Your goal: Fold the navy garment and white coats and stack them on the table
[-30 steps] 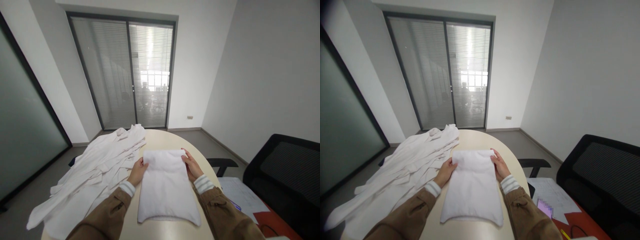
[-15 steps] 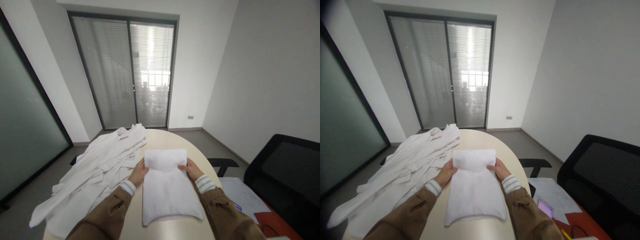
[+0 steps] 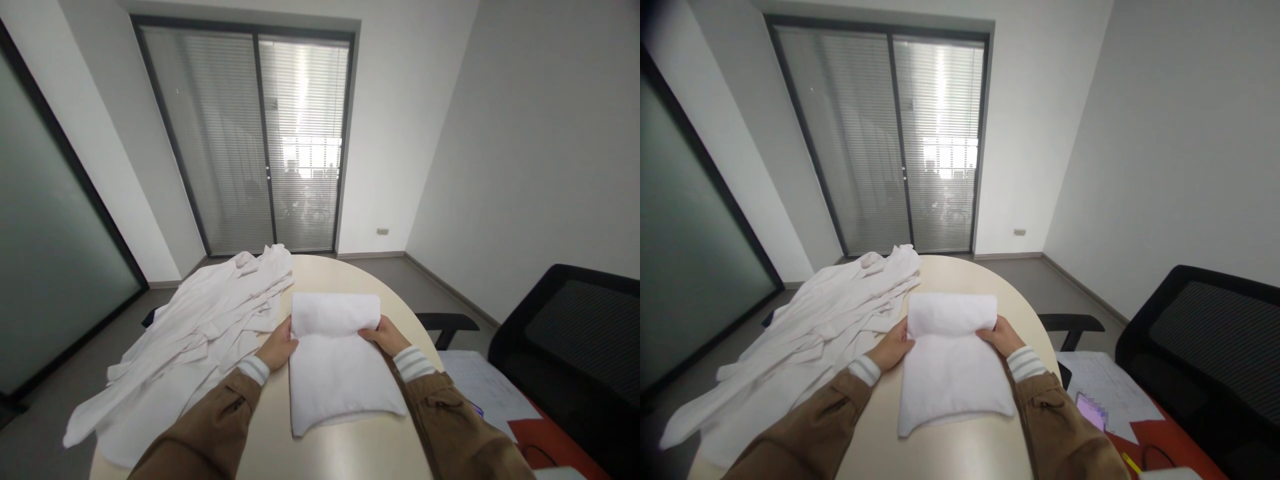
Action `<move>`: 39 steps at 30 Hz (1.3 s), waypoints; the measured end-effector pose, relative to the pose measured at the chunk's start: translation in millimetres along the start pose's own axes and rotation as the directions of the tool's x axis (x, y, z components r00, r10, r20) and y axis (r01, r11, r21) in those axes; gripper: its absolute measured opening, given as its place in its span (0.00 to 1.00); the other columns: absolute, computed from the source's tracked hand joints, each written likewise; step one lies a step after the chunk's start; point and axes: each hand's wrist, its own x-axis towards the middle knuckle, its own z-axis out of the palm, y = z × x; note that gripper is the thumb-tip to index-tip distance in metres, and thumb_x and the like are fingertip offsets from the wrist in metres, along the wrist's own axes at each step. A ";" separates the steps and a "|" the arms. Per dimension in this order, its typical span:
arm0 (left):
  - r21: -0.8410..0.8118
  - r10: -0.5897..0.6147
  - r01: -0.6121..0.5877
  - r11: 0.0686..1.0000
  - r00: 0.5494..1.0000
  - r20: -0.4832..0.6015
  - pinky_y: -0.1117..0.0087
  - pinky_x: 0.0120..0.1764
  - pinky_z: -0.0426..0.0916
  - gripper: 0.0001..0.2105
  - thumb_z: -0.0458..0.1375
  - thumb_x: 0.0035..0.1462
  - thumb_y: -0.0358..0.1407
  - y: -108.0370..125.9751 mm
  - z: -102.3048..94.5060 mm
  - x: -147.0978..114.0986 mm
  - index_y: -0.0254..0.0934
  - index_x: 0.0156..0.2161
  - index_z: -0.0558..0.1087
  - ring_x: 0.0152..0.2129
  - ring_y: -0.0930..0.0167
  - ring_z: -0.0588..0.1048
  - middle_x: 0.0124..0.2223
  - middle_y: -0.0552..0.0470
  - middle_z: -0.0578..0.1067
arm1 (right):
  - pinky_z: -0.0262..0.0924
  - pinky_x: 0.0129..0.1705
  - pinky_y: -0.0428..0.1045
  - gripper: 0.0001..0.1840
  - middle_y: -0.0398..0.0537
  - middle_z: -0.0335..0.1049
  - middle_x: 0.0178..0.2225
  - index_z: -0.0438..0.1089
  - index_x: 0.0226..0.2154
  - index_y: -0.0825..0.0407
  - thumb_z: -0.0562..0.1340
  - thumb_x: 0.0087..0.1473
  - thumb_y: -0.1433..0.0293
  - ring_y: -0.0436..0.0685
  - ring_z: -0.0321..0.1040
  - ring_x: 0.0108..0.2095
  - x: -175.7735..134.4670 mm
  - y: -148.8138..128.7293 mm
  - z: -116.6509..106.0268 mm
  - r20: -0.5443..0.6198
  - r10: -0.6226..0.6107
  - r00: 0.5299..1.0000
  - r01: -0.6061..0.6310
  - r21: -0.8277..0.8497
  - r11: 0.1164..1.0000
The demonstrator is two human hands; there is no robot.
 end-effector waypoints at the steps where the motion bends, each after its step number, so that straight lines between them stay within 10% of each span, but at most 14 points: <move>1: 0.021 -0.002 0.003 1.000 1.000 -0.023 0.55 0.53 0.68 0.27 0.61 0.45 0.27 3.3 0.1 0.3 0.35 0.54 0.71 0.47 0.59 0.76 0.47 0.43 0.79 | 0.61 0.56 0.66 0.23 0.53 0.79 0.44 0.77 0.42 0.53 0.73 0.40 0.63 0.70 0.73 0.47 -0.3 -1.8 0.1 -0.021 -0.014 1.000 0.014 -0.009 1.000; 9: 0.134 -0.025 0.052 0.990 0.981 -0.193 0.59 0.47 0.71 0.07 0.65 0.43 0.35 15.7 -2.6 -0.4 0.34 0.30 0.78 0.42 0.58 0.78 0.47 0.41 0.80 | 0.66 0.51 0.60 0.20 0.53 0.79 0.41 0.78 0.41 0.50 0.71 0.44 0.61 0.65 0.74 0.44 -0.4 -6.9 -1.5 0.045 -0.076 0.996 0.080 -0.090 0.993; 24: -0.006 -0.180 0.183 0.983 0.961 -0.208 0.64 0.42 0.72 0.19 0.63 0.50 0.44 4.1 -2.1 -1.3 0.37 0.46 0.76 0.37 0.62 0.79 0.39 0.48 0.81 | 0.68 0.45 0.58 0.16 0.52 0.80 0.37 0.79 0.33 0.51 0.74 0.39 0.63 0.62 0.76 0.37 -1.3 -2.6 -0.7 -0.043 0.050 0.998 -0.048 0.051 0.998; 31: -0.081 -0.057 0.038 0.996 0.967 -0.247 0.61 0.47 0.71 0.16 0.67 0.47 0.45 4.3 -2.4 2.7 0.36 0.34 0.73 0.43 0.60 0.78 0.47 0.41 0.80 | 0.69 0.43 0.57 0.12 0.53 0.78 0.44 0.78 0.25 0.51 0.75 0.36 0.63 0.63 0.75 0.42 -2.2 -6.2 1.1 -0.131 0.038 0.991 -0.016 0.164 0.986; 39: -0.083 -0.068 0.042 0.996 0.937 -0.343 0.57 0.52 0.68 0.16 0.65 0.50 0.46 -1.4 -3.0 5.2 0.37 0.37 0.71 0.46 0.61 0.77 0.50 0.40 0.79 | 0.59 0.58 0.62 0.08 0.48 0.78 0.42 0.79 0.31 0.48 0.64 0.47 0.65 0.62 0.72 0.46 1.4 -9.5 1.4 -0.317 -0.101 0.943 0.078 -0.085 0.993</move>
